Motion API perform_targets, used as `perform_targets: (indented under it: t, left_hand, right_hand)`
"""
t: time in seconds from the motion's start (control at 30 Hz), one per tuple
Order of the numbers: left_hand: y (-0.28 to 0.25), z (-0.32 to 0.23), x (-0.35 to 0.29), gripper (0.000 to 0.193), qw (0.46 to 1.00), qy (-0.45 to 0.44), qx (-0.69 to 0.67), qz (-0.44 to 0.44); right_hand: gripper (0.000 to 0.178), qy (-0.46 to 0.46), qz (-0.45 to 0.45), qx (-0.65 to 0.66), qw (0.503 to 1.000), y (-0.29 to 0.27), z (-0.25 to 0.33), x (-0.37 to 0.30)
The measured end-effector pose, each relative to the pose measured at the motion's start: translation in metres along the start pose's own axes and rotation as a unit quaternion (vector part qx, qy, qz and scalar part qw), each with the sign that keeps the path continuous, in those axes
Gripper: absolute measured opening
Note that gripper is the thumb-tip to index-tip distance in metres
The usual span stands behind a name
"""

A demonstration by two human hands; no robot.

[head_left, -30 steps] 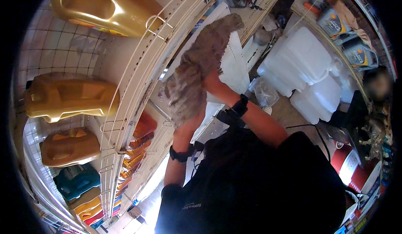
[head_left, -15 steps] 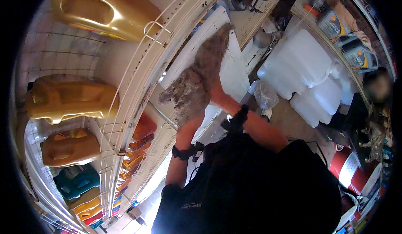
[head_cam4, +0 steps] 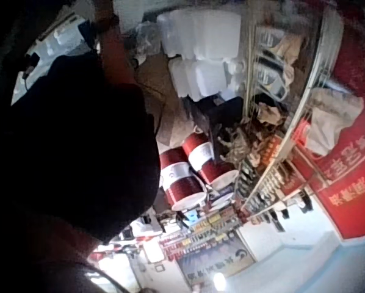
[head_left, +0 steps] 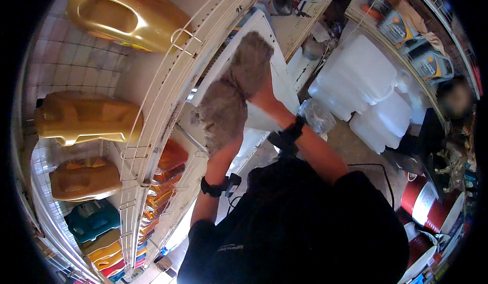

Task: The person wipes a white shelf board with a cloth in a store aisle. They clean the top surface, edges, and underside of the board while holding it, then place it back on the metal rack. The person also wipes the metal shelf structure itself.

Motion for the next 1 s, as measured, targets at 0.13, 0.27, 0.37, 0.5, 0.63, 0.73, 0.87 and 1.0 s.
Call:
perform_targets:
  t: [0.13,0.27,0.37,0.5,0.63,0.73,0.87,1.0]
  left_hand:
    - [0.007,0.009,0.004,0.025,0.989,-0.097,-0.106,0.027]
    - [0.015,0.015,0.002,0.025,0.985,-0.084,-0.108,0.109]
    - [0.020,0.026,-0.023,0.025,0.984,-0.018,-0.170,-0.042]
    - [0.003,0.037,-0.055,0.025,0.989,-0.018,-0.129,-0.068]
    - [-0.012,0.038,-0.101,0.025,0.993,-0.039,-0.092,-0.058]
    - [-0.020,0.030,-0.126,0.025,0.994,-0.049,-0.082,-0.046]
    - [-0.011,0.016,-0.122,0.025,0.995,-0.032,-0.085,-0.048]
    - [-0.003,0.007,-0.077,0.026,0.997,0.011,-0.048,-0.063]
  right_hand:
    - [0.054,0.005,-0.050,0.088,0.995,0.003,0.015,-0.011]
    - [0.043,-0.005,0.044,0.121,0.992,0.011,0.025,-0.062]
    - [0.063,0.007,0.132,0.125,0.983,0.014,0.004,-0.053]
    - [0.046,0.111,-0.002,0.310,0.944,-0.002,0.026,-0.048]
    - [0.063,0.082,0.155,0.283,0.943,0.019,0.038,-0.041]
    - [0.062,0.045,0.126,0.248,0.960,0.028,0.055,-0.046]
    - [0.062,0.015,0.078,0.205,0.976,0.027,0.047,-0.054]
    - [0.061,-0.001,0.002,0.129,0.992,0.018,0.009,-0.044]
Point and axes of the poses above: each hand's wrist, its own x-axis towards the middle knuckle, its own y-axis out of the palm, z = x × y, the point moved 3 cm from there along x, towards the middle knuckle, and after that the axes turned 2 degrees about z, right-handed, at the moved point
